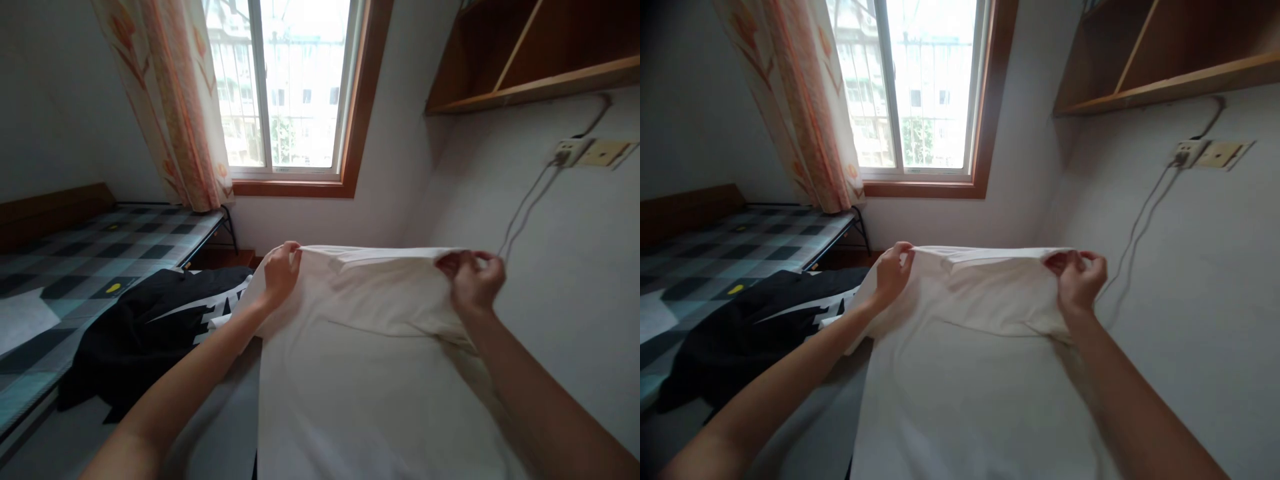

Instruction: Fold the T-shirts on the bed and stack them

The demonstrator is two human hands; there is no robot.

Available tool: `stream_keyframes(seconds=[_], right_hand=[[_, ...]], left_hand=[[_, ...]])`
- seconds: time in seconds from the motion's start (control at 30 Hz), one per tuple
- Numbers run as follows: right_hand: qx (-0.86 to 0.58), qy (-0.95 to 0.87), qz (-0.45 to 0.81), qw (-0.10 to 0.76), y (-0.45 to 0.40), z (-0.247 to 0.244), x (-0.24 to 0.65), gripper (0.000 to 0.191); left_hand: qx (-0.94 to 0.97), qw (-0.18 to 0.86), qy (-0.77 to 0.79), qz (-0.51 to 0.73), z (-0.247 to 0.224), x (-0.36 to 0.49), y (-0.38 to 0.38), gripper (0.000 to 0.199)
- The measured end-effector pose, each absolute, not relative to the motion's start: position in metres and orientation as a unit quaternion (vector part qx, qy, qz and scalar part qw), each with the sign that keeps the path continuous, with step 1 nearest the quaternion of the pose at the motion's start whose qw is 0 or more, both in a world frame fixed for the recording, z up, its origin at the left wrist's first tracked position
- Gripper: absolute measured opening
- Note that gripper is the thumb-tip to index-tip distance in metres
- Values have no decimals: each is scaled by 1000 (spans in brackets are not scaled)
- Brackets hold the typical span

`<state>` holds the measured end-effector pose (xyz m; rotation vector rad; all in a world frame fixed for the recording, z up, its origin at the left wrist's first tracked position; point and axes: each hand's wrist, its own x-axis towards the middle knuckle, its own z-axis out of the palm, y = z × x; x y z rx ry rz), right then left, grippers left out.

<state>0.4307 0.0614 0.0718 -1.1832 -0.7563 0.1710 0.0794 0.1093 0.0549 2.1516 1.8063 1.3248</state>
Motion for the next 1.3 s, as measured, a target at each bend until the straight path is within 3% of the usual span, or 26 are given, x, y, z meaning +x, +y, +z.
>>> stream_keyframes(seconds=[0.13,0.3,0.47,0.53,0.6,0.7,0.87,1.0,1.17,1.3], right_hand=[[-538,-392,-55,745,68,148,425,15],[-553,-447,-97,696,117,178,420,21],[-706,-517,-37,483,164,103,420,32],[-747,-588,49,307,169,58,420,53],[-763,-621,85,156,169,18,423,65],[-774,-629,70,26,164,-22,430,59],[-765,-643,24,6,161,-41,439,60],[-769,-639,3,17,160,-47,437,61],[-778,-628,-7,15,155,-49,432,60],[-777,-629,-7,10,152,-46,430,61]], left_hand=[[686,-62,504,521,93,92,113,27],[692,-101,526,484,109,104,136,27],[772,-42,570,278,61,103,168,45],[800,18,579,155,35,96,176,59],[801,68,592,62,12,86,180,50],[782,79,617,38,-6,68,183,38],[725,52,682,79,-6,38,186,40],[711,105,691,76,0,19,182,33],[711,136,690,29,4,8,173,39],[698,219,680,47,5,-1,170,29]])
